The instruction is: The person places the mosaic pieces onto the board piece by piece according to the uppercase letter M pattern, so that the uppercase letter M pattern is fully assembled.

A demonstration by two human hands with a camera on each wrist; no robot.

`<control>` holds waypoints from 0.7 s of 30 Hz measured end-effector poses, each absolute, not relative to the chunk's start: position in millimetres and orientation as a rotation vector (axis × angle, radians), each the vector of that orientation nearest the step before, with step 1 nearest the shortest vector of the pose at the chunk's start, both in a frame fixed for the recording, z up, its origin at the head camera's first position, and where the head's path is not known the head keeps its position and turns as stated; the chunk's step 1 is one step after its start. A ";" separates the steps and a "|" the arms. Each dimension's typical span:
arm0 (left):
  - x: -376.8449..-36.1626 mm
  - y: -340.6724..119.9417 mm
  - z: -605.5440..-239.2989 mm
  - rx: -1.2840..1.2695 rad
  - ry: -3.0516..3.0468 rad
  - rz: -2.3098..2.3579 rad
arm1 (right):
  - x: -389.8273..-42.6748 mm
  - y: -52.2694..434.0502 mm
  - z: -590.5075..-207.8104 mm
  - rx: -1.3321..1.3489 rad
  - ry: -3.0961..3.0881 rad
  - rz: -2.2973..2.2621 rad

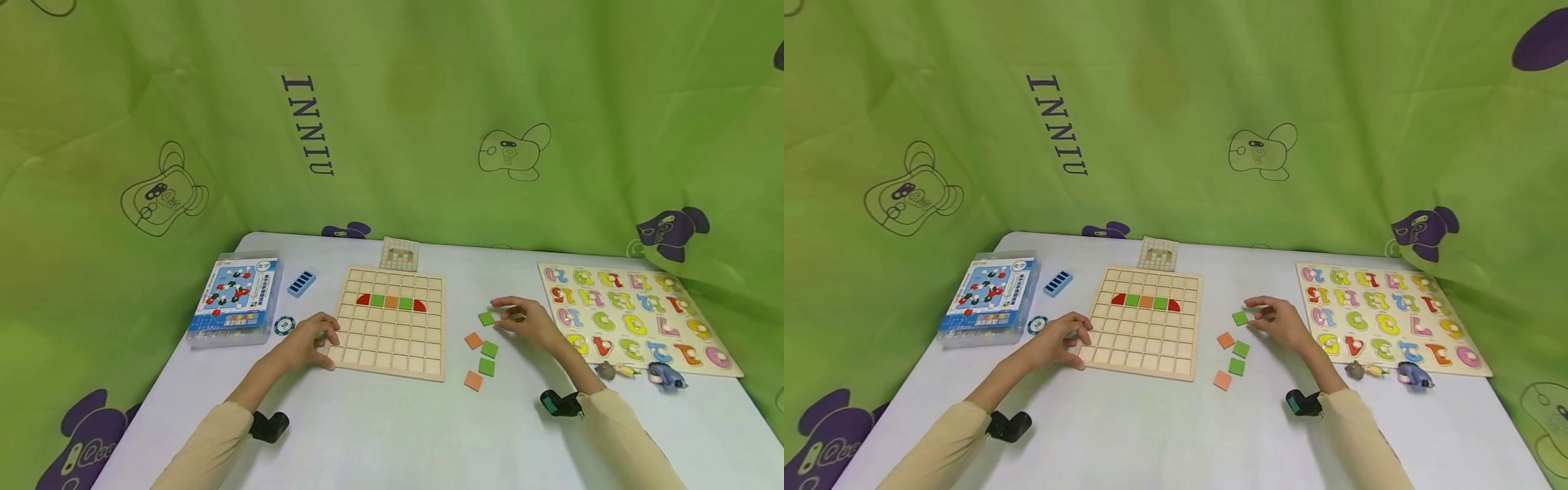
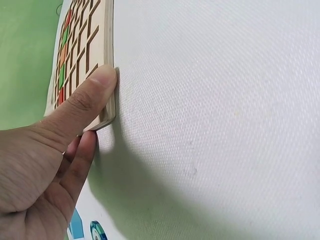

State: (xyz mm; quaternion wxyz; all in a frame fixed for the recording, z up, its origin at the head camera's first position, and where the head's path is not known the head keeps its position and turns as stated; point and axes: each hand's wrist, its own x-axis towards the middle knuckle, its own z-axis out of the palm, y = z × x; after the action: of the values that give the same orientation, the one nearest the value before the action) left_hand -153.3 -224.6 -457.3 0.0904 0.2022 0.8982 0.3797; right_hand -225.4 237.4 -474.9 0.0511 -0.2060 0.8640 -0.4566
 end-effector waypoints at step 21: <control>-151.8 -224.3 -457.6 0.557 2.648 1.153 | -217.0 234.9 -478.4 -0.511 2.550 -1.614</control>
State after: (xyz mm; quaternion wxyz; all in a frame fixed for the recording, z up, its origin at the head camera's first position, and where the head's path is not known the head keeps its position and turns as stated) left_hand -151.8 -224.3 -457.6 0.1002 0.1885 0.8957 0.3900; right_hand -217.0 234.9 -478.4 0.0404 -0.1669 0.8324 -0.5270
